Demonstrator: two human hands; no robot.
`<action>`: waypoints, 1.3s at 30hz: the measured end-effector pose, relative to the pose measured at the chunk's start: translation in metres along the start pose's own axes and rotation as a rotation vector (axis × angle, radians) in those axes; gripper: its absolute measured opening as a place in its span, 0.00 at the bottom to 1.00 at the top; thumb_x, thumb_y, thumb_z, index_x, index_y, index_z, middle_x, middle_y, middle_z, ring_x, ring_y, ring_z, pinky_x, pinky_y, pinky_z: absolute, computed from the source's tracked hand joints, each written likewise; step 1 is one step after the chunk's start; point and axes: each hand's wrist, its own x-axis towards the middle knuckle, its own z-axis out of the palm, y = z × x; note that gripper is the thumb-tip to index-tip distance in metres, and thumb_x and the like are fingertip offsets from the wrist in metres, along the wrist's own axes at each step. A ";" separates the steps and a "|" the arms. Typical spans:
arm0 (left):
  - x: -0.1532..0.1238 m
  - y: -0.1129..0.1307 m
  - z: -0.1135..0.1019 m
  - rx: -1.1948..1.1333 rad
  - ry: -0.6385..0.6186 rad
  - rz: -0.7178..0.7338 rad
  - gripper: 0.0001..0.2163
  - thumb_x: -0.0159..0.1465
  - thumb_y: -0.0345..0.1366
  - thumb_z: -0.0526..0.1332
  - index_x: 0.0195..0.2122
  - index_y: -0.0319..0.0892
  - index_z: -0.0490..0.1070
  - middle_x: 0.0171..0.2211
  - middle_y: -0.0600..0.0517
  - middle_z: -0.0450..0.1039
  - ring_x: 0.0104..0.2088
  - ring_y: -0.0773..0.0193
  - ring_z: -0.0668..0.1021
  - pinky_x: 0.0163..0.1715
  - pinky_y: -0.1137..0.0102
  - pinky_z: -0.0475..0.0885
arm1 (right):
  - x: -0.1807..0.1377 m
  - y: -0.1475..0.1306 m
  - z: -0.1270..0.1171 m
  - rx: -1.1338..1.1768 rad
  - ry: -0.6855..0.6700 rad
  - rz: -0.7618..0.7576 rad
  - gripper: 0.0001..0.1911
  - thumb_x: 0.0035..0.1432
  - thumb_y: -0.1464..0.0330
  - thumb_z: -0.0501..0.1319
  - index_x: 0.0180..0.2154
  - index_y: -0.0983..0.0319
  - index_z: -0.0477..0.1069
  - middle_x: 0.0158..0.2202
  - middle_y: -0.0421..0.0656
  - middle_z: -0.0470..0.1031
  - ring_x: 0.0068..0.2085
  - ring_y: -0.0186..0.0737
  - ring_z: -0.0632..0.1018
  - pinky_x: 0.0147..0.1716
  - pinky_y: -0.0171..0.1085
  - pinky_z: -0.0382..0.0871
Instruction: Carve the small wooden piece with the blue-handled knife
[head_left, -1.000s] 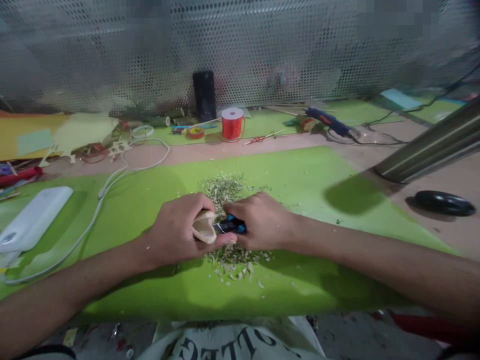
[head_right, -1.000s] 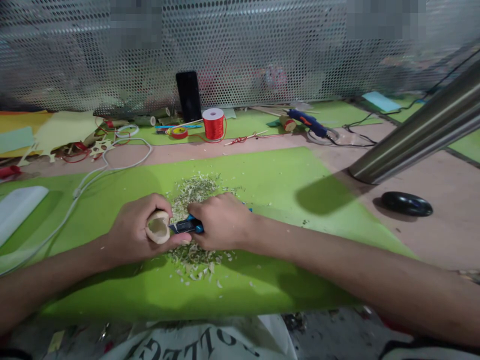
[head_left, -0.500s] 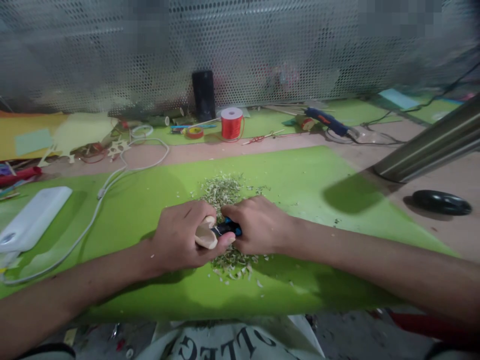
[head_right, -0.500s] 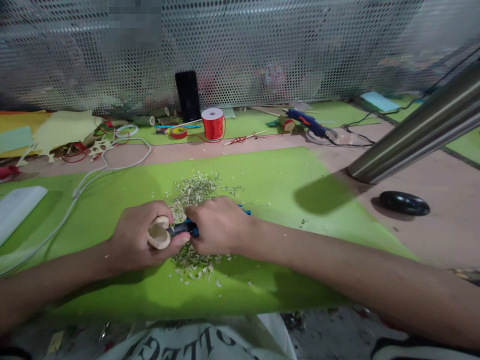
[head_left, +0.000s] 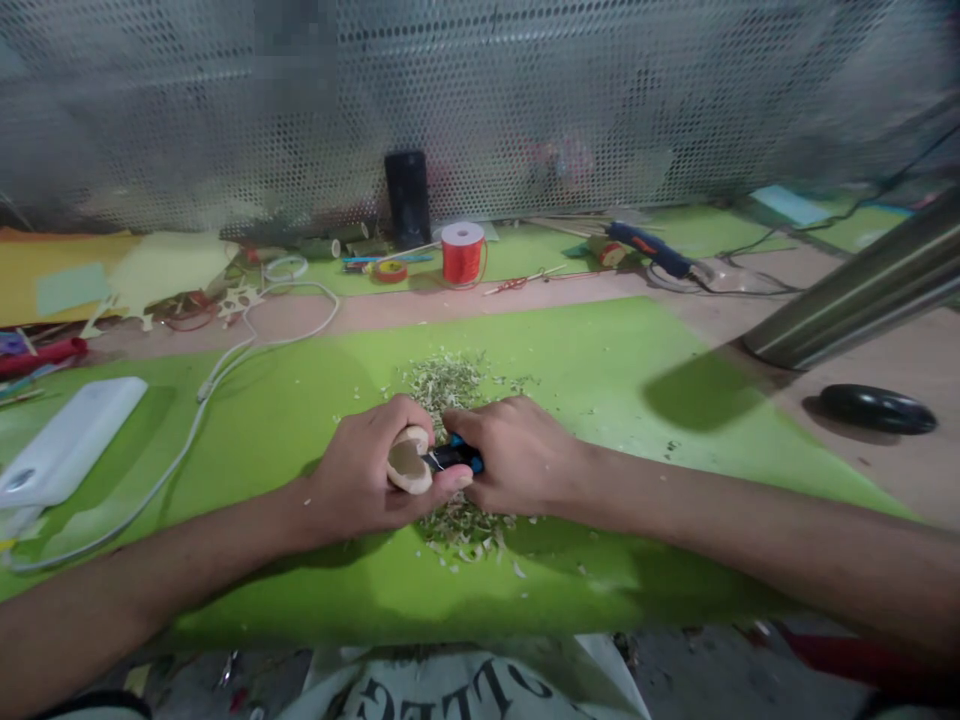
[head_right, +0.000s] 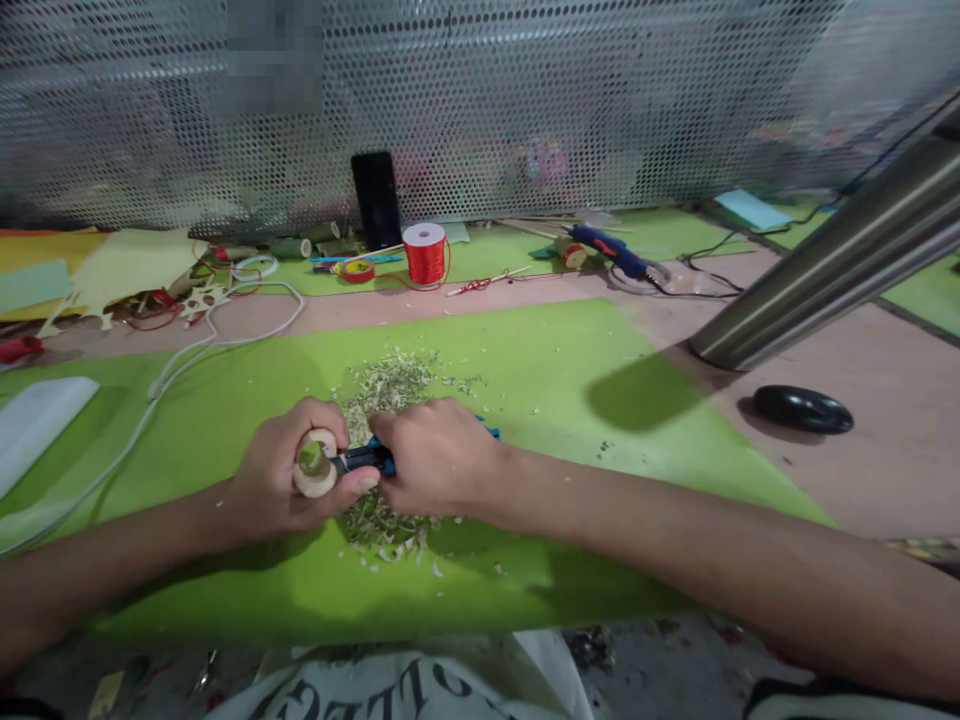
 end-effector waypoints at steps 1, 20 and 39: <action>0.000 0.000 0.000 0.016 -0.004 -0.005 0.11 0.61 0.42 0.62 0.34 0.44 0.59 0.24 0.58 0.66 0.19 0.73 0.65 0.19 0.76 0.60 | 0.000 0.001 0.000 0.000 0.000 0.001 0.12 0.47 0.66 0.56 0.34 0.63 0.72 0.24 0.43 0.74 0.21 0.35 0.64 0.22 0.35 0.49; 0.002 0.002 -0.003 0.064 -0.075 -0.140 0.14 0.60 0.47 0.62 0.32 0.43 0.60 0.22 0.60 0.65 0.19 0.72 0.66 0.19 0.76 0.58 | 0.000 0.006 0.006 -0.030 0.025 0.000 0.12 0.47 0.65 0.54 0.34 0.63 0.69 0.25 0.43 0.73 0.21 0.34 0.62 0.22 0.36 0.45; 0.004 -0.004 -0.012 0.061 -0.109 -0.175 0.19 0.58 0.49 0.63 0.40 0.43 0.58 0.27 0.57 0.64 0.22 0.70 0.67 0.21 0.74 0.62 | -0.002 0.018 0.006 -0.023 0.152 0.019 0.09 0.47 0.65 0.55 0.31 0.62 0.68 0.23 0.43 0.72 0.22 0.35 0.64 0.23 0.35 0.46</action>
